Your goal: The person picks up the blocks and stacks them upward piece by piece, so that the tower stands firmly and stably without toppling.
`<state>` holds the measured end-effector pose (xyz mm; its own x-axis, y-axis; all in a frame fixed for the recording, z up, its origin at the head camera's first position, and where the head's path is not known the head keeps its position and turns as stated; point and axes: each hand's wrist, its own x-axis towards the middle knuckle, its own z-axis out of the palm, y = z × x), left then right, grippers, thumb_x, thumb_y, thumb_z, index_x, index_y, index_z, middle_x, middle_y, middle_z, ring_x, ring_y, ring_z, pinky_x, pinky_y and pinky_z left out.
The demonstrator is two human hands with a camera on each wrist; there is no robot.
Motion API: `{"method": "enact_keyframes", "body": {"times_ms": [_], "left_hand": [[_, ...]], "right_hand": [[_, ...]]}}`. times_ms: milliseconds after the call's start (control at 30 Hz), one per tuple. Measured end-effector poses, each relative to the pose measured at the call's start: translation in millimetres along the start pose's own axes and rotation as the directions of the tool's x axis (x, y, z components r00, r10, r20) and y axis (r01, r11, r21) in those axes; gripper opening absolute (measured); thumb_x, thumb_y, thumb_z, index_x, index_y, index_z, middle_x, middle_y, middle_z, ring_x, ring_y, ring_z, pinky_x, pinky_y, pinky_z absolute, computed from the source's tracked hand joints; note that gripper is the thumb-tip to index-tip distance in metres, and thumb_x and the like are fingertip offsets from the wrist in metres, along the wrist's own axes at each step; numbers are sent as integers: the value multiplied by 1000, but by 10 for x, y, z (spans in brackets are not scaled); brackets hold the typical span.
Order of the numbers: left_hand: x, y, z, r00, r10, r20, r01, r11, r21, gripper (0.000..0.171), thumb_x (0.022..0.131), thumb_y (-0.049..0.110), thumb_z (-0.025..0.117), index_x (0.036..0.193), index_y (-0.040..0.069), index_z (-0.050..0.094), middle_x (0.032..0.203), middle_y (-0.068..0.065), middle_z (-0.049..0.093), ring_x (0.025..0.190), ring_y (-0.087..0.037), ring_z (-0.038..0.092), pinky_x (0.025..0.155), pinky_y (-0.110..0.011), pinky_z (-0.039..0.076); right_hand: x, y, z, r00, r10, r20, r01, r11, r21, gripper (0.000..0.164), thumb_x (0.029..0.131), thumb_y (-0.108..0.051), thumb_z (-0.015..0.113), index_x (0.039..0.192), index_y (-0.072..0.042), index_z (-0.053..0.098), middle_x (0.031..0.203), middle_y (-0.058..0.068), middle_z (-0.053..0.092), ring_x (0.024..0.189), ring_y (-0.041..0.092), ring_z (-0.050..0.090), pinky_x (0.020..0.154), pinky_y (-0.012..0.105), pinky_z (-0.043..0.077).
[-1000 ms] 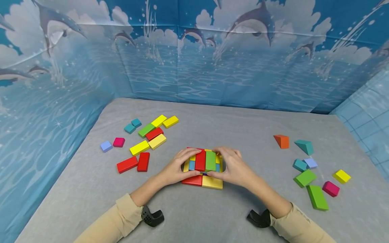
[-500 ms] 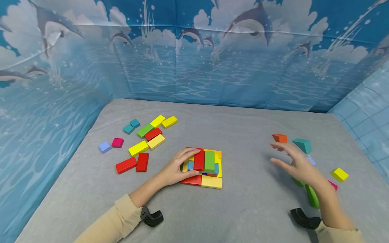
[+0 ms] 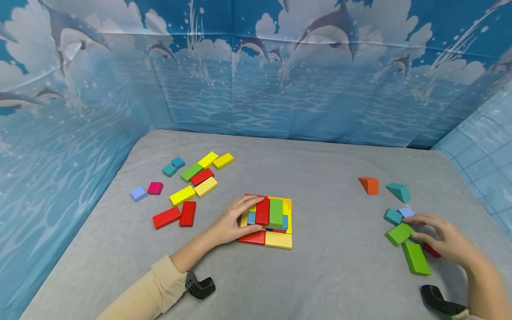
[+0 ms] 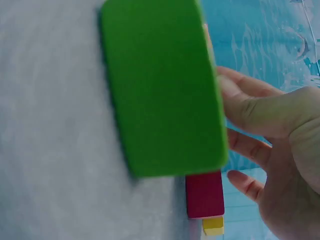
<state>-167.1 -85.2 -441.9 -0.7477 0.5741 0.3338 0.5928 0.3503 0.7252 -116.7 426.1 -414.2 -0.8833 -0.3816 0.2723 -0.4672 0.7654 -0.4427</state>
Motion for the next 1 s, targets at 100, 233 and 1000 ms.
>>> {"method": "enact_keyframes", "body": {"times_ms": [100,233,1000], "left_hand": [[-3,-5,6,1000,5,-7,-5,1000,-2,65,80,28,70,138,21,40,136,1,40,125,-14,34,100,-44,34],[-10,-23,16,999,21,-24,-22,1000,-5,65,80,26,71,137,19,42,136,-1,41,124,-16,35,99,-45,35],[-7,-23,25,999,28,-24,-27,1000,9,66,80,27,70,138,20,39,137,0,41,125,-17,35,101,-48,31]], "right_hand": [[-17,19,4,999,4,33,-4,1000,11,40,71,8,71,108,-4,61,108,-28,45,90,-11,43,72,4,32],[11,2,32,999,15,46,-18,998,54,40,70,7,73,107,-3,61,106,-24,50,86,-8,46,70,5,35],[1143,-1525,640,987,-112,-114,129,980,154,34,66,-6,80,96,-11,64,89,-5,61,76,9,51,71,23,41]]}}
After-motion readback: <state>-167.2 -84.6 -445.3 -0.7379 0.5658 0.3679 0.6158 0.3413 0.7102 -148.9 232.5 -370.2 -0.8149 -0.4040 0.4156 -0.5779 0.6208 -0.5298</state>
